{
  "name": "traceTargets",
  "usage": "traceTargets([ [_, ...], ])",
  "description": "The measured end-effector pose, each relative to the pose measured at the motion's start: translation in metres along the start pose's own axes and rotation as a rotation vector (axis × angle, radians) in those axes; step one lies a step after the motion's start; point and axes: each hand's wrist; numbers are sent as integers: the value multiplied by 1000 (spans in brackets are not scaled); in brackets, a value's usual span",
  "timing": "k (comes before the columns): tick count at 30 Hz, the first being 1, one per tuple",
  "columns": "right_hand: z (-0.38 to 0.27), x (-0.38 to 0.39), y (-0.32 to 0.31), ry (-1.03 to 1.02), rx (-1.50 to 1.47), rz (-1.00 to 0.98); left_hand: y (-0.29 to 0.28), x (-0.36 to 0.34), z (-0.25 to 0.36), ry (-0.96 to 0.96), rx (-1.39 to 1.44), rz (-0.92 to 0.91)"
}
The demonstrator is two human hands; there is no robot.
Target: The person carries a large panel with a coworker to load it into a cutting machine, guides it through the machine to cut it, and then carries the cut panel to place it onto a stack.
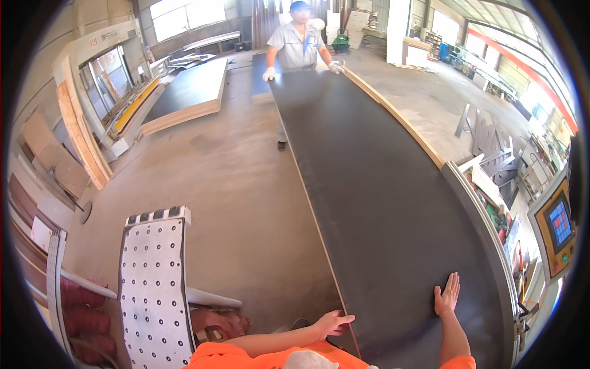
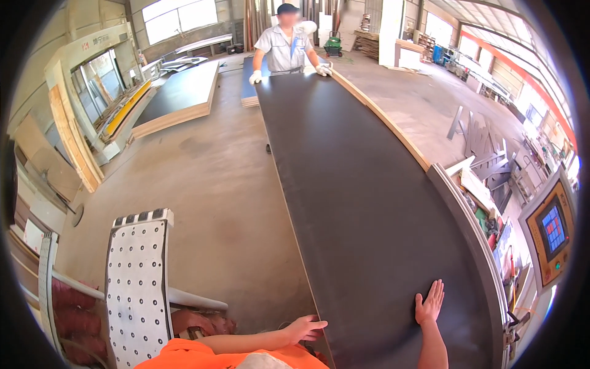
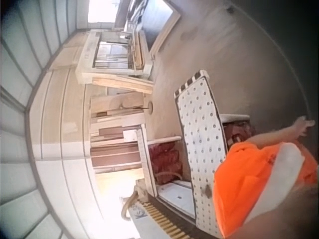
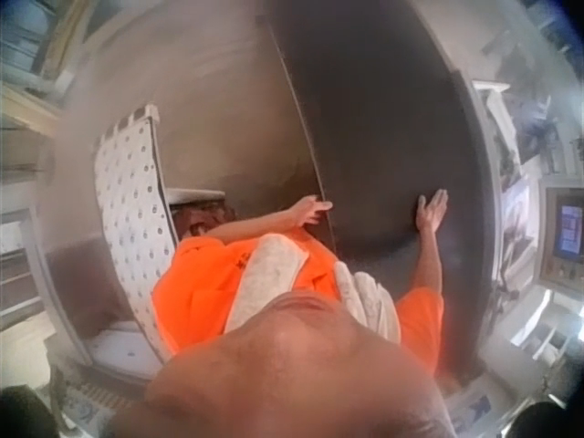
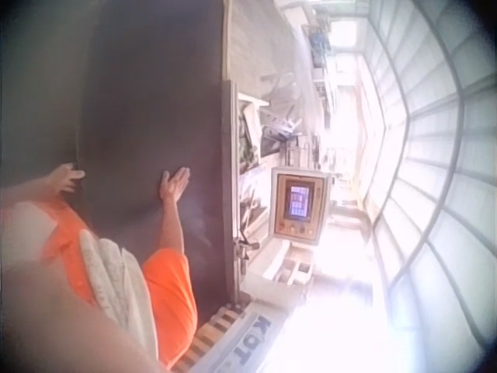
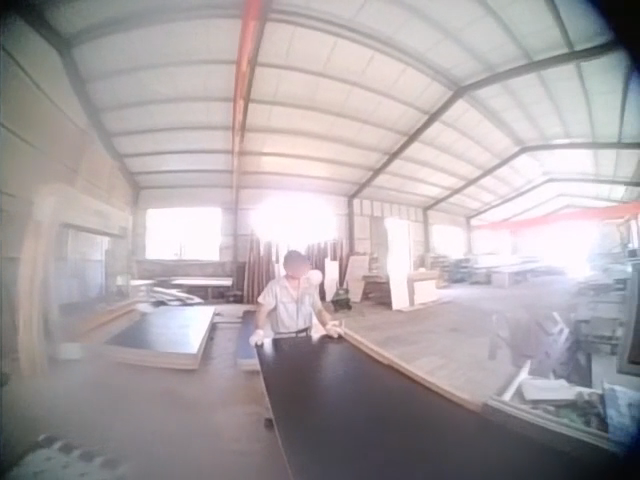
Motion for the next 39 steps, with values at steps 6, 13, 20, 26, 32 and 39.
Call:
traceTargets([
  [6, 0, 1, -4, -3, -7, -4, 2, -21, -1, -47, -8, -66],
  [13, -2, -10, -3, -25, -12, 14, -6, -41, -13, -11, -3, -90],
  [20, 5, -2, -2, -33, 8, 31, -6, -47, -22, 96, -85, -59],
  [26, 1, -3, 5, -33, -6, -8, 4, -22, -10, 128, 172, -44],
  [32, -3, -5, 5, -24, 35, -4, 13, -27, -47, 148, 191, -95],
  [39, 11, -2, 13, -54, 24, 38, 49, -17, -119, 124, 108, -279],
])
Point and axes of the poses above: each hand's wrist, its own x-axis away from the middle knuckle, its own y-axis out of the palm, z = x × y, and after that the axes turned 3 degrees about y, right-handed
